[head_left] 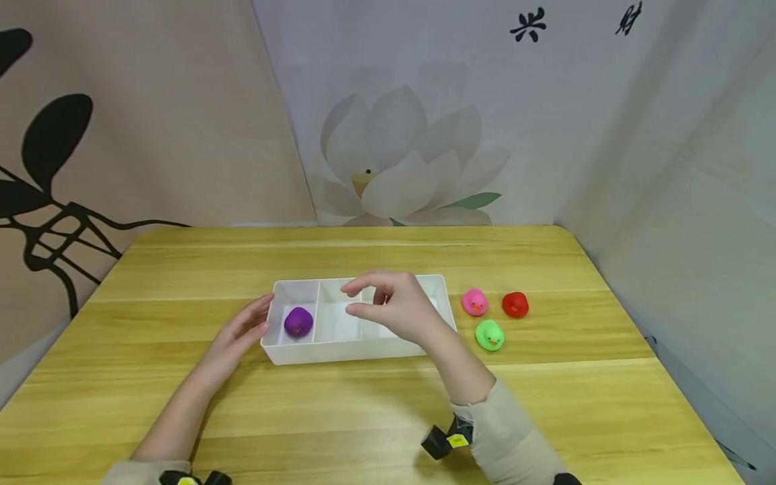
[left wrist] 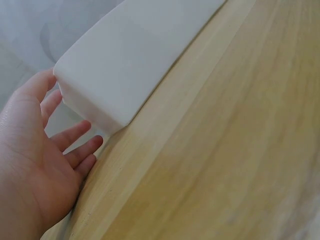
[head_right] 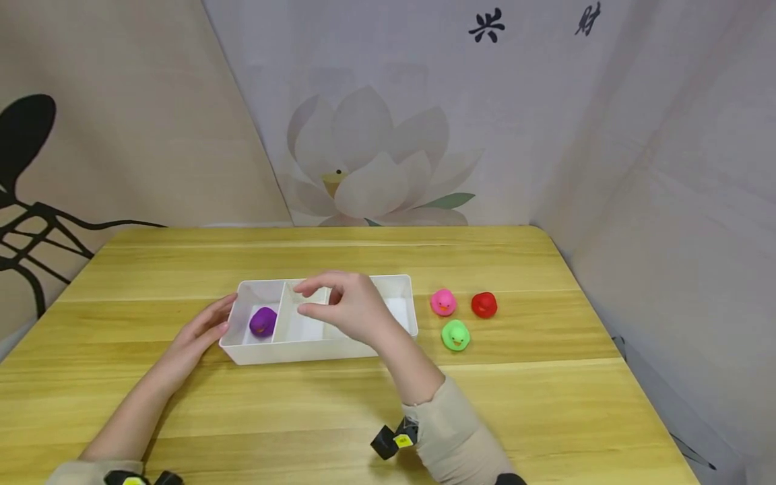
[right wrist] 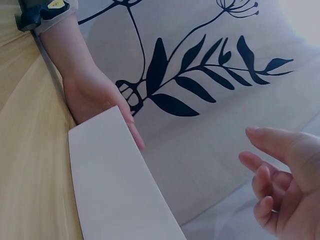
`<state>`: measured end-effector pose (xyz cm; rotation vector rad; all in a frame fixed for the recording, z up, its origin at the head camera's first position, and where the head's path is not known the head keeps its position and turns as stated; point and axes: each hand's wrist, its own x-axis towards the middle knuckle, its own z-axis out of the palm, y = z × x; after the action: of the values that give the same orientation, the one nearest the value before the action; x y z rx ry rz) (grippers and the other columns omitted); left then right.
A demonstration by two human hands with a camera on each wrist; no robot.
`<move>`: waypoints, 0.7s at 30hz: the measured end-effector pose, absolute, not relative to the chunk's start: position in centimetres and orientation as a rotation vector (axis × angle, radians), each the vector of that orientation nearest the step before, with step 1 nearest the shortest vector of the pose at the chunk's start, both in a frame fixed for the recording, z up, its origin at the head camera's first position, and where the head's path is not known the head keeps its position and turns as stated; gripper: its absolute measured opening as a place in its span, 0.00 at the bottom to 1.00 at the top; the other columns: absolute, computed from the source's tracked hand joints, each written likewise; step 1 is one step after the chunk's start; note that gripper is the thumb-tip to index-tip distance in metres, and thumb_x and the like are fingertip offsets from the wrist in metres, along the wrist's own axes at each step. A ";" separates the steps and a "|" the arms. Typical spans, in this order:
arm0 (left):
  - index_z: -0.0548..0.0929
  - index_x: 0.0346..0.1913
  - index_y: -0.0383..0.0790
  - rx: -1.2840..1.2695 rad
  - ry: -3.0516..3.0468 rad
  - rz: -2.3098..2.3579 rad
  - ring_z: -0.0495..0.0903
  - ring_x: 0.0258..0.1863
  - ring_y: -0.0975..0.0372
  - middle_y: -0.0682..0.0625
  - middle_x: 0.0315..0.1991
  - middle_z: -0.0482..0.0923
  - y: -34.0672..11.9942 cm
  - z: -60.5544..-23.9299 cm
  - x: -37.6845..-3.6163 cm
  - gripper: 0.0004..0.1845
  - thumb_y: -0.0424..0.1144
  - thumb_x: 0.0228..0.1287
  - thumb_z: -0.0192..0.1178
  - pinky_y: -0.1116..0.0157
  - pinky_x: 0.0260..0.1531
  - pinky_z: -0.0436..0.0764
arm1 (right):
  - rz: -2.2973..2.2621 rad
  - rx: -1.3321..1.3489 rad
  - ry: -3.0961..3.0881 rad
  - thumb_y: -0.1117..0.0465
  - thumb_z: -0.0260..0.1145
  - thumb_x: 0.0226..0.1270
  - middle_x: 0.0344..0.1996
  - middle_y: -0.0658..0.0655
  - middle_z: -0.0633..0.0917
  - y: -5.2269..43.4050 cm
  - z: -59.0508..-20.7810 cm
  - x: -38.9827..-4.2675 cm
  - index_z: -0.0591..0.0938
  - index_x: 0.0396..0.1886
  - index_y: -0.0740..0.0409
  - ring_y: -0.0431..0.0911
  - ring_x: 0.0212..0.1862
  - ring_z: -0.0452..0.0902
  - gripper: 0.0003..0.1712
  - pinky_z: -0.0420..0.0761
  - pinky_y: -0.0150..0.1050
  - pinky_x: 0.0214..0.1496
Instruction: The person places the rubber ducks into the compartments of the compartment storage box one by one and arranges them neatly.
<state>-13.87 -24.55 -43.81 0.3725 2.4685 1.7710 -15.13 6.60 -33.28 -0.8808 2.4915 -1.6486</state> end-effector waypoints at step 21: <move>0.58 0.67 0.53 0.386 2.471 1.776 0.62 0.59 0.53 0.44 0.63 0.62 -24.7 -43.9 -13.9 0.26 0.41 0.68 0.47 0.59 0.52 0.66 | -1.706 -0.714 2.671 0.70 0.70 0.48 0.33 0.53 0.82 15.0 -32.5 -10.2 0.84 0.35 0.60 0.45 0.22 0.66 0.11 0.66 0.33 0.21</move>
<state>-13.91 -24.67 -43.89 0.3855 2.4707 1.7758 -10.24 14.98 -32.50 -0.7136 2.6712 -1.7061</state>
